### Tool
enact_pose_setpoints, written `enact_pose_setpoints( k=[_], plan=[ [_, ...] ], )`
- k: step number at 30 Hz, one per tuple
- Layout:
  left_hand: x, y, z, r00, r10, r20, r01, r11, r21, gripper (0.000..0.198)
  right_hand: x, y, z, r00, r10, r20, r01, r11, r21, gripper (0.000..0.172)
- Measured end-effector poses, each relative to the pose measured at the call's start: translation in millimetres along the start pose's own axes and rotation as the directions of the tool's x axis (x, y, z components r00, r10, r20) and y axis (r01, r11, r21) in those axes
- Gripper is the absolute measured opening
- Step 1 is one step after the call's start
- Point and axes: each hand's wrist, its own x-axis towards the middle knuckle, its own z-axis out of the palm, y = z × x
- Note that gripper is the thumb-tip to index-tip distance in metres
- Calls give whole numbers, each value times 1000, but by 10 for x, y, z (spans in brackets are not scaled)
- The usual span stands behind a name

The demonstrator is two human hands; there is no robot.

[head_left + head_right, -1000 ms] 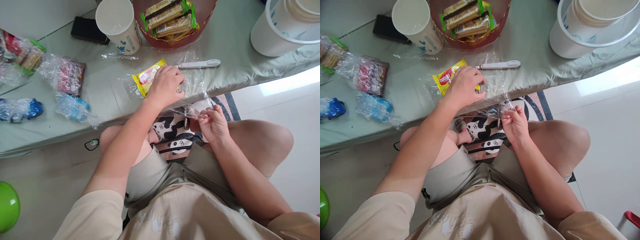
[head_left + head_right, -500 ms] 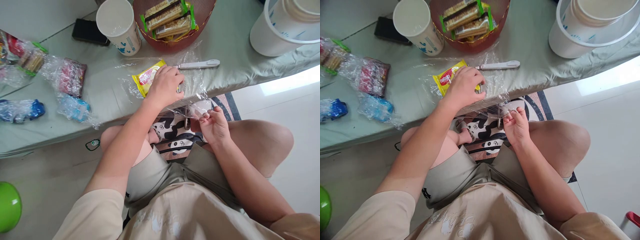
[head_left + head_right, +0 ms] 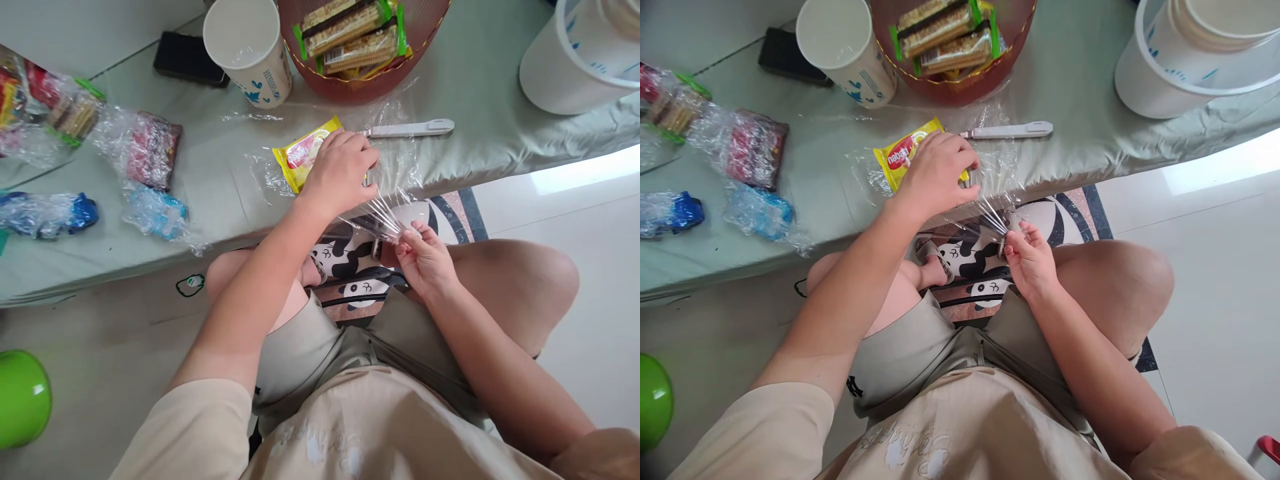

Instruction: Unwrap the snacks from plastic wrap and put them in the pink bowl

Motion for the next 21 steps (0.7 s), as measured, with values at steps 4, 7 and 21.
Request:
enact_pose_setpoints(
  k=[4,7,21],
  plan=[
    [10,-14,25,1000,4,-14,-4,1000,8,17,-81,-84,-48,999,-54,0,54,998,-39,45],
    [13,-26,42,999,6,-35,-6,1000,-3,15,-106,-102,-17,998,-57,5,57,998,-39,43],
    [14,-35,51,999,9,-45,-10,1000,-15,13,-134,-117,82,994,-112,17,109,985,137,60]
  ],
)
